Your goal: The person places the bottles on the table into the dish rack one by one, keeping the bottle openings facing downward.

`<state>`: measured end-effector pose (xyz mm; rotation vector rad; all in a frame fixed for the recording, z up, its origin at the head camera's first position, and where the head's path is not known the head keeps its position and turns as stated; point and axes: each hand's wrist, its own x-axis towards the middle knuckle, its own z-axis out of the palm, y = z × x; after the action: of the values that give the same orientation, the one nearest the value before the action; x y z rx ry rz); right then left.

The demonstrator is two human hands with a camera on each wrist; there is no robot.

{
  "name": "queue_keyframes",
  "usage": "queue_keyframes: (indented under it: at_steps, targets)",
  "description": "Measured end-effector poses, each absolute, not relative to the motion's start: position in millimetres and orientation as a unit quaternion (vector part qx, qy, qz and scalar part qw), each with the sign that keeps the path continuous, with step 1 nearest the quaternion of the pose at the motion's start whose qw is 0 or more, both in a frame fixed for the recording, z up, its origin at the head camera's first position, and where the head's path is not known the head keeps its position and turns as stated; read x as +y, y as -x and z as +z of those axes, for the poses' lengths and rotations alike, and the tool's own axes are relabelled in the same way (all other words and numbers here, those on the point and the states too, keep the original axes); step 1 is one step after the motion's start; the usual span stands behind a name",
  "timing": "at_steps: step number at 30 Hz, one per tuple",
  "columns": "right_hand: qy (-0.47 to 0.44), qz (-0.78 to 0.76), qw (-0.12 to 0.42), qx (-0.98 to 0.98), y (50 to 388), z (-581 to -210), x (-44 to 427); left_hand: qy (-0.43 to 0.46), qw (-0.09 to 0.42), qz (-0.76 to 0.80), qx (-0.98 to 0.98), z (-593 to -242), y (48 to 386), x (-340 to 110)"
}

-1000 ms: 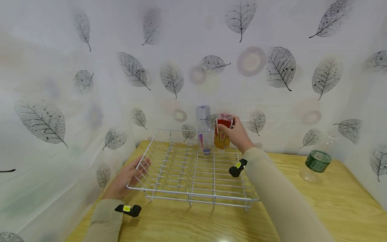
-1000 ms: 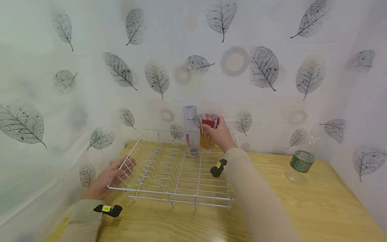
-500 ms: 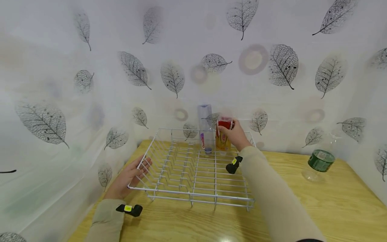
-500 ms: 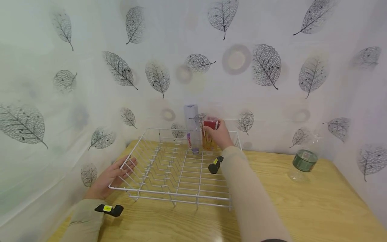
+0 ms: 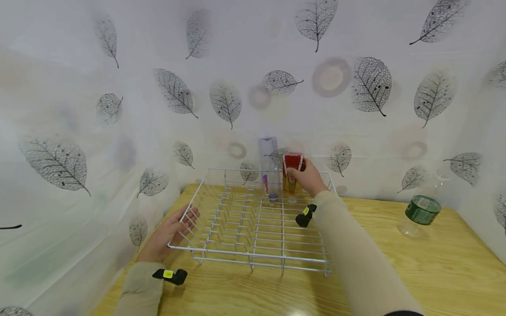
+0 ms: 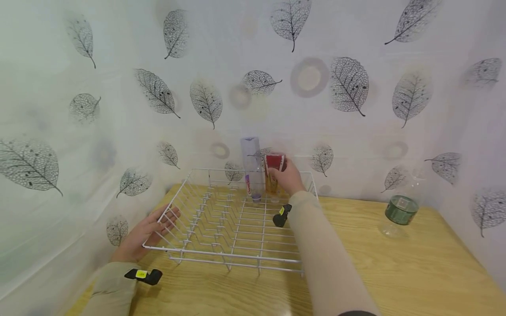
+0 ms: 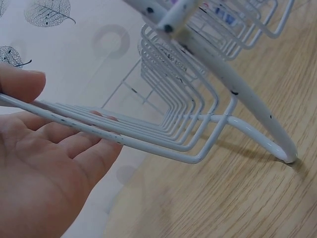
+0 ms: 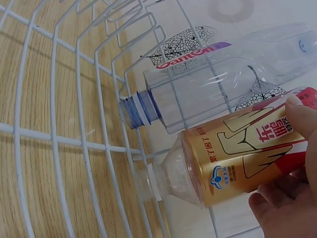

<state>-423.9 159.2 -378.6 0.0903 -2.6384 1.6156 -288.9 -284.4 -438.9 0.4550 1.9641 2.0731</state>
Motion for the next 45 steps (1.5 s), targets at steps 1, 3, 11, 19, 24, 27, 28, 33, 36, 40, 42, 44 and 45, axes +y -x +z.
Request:
queue_keyframes:
  at_steps: [1,3,11,19,24,27,28,33,36,40,42,44,45]
  targets:
    - [-0.029,0.518,0.024,-0.854,425.0,-378.8,159.6,-0.156,0.124,0.712,0.673,-438.9,289.1,-284.3]
    - [-0.028,0.514,0.021,-0.857,426.1,-378.5,160.5,-0.156,0.125,0.715,0.67,-438.9,289.4,-284.1]
    - [-0.032,0.502,0.029,-0.864,416.1,-369.4,164.6,-0.149,0.122,0.706,0.682,-438.8,290.6,-282.5]
    - [-0.053,0.514,0.029,-0.856,405.9,-354.1,176.1,-0.137,0.12,0.711,0.679,-440.8,290.1,-282.8]
    - [-0.059,0.509,0.028,-0.858,396.8,-344.0,187.2,-0.144,0.118,0.716,0.672,-442.7,291.0,-283.1]
    - [-0.062,0.507,0.03,-0.859,391.6,-337.4,194.7,-0.146,0.118,0.716,0.672,-443.2,291.3,-283.7]
    - [-0.063,0.504,0.033,-0.861,389.8,-335.0,197.1,-0.146,0.118,0.715,0.674,-443.2,291.2,-283.9]
    - [-0.073,0.484,0.047,-0.871,379.6,-322.6,211.6,-0.143,0.12,0.71,0.679,-442.0,290.2,-284.5]
    - [-0.073,0.473,0.053,-0.876,371.3,-316.6,220.2,-0.143,0.121,0.711,0.678,-440.9,289.4,-284.2]
    - [-0.073,0.457,0.062,-0.885,359.7,-312.4,232.5,-0.149,0.124,0.712,0.675,-439.4,288.7,-284.0]
    - [-0.073,0.452,0.065,-0.887,353.9,-310.5,238.1,-0.15,0.127,0.713,0.673,-438.9,288.7,-284.0]
    - [-0.074,0.448,0.07,-0.888,348.2,-308.3,243.5,-0.15,0.129,0.713,0.673,-438.6,288.7,-283.7]
    - [-0.075,0.447,0.073,-0.888,345.4,-307.0,246.2,-0.15,0.129,0.713,0.673,-438.5,288.9,-283.5]
